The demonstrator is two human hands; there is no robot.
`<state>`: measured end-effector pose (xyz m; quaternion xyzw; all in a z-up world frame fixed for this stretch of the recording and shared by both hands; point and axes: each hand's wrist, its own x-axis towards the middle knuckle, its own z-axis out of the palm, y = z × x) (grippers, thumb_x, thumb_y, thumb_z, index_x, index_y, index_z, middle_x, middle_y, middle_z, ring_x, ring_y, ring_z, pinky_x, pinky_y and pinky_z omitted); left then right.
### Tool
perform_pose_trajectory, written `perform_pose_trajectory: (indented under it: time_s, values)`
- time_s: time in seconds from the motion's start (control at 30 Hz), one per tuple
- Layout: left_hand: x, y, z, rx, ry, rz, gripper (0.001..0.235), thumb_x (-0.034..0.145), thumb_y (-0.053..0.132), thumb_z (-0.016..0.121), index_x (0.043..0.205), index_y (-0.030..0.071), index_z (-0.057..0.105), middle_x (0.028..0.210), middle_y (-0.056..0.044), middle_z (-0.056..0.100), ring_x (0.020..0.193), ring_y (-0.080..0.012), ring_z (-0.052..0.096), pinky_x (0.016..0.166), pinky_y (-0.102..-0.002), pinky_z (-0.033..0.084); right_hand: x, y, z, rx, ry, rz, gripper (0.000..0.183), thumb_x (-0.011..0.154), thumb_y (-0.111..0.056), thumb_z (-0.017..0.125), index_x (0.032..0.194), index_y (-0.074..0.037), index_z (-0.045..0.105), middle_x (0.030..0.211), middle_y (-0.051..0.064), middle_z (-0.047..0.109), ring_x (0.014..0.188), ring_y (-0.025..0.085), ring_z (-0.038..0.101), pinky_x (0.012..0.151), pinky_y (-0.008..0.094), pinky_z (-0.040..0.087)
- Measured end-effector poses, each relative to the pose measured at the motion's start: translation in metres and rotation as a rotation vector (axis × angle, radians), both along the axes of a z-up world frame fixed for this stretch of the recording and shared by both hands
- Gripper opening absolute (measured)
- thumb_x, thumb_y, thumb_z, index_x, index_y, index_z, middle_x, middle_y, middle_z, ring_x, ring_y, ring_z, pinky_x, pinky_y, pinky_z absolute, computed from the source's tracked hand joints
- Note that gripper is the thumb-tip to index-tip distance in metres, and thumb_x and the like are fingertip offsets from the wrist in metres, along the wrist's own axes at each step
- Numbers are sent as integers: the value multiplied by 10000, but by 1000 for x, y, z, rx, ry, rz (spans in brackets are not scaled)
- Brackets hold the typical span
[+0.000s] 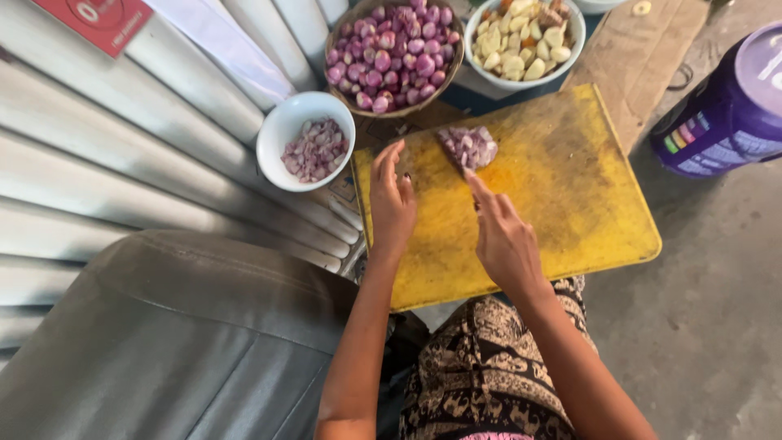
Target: The person slices a shallot on a yellow cutting board using a knife, moving the sliced pieces to a pile and then reaching into a bowl of whole shallots to pick up another one.
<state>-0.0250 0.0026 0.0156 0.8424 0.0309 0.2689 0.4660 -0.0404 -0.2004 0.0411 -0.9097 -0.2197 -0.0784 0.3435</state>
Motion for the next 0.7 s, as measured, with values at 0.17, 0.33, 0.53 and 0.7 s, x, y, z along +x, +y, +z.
perform_pose_trajectory:
  time_s: [0.17,0.33,0.53,0.7]
  values:
    - [9,-7,1,261,70,31,345,900,-16,671,1207,141,677,1469,-120,540,1350,-341,539,1068,-436,502,18,-7,11,199,-451,-38,648,1116,-97,441,1705,-156,178,1318,307,624,967,427,648,759,432,563]
    - [22,-1,17,275,59,-52,562,864,57,725,1416,56,617,1447,-147,542,1345,-368,484,1129,-466,408,26,-16,13,376,-54,-100,701,1124,-48,458,1688,-142,53,958,171,658,706,289,639,665,402,520]
    - [77,45,44,425,-70,184,327,929,45,713,1237,152,739,1293,-36,675,1212,-271,609,1085,-400,501,35,-3,10,407,164,-108,757,1031,-36,477,1672,-158,92,941,125,715,673,278,691,649,404,539]
    - [91,53,54,693,99,381,287,812,193,824,1095,202,780,1033,39,712,1072,-234,612,892,-424,497,37,0,-2,341,149,-84,749,1024,-62,516,1658,-176,134,953,140,720,744,307,704,667,445,527]
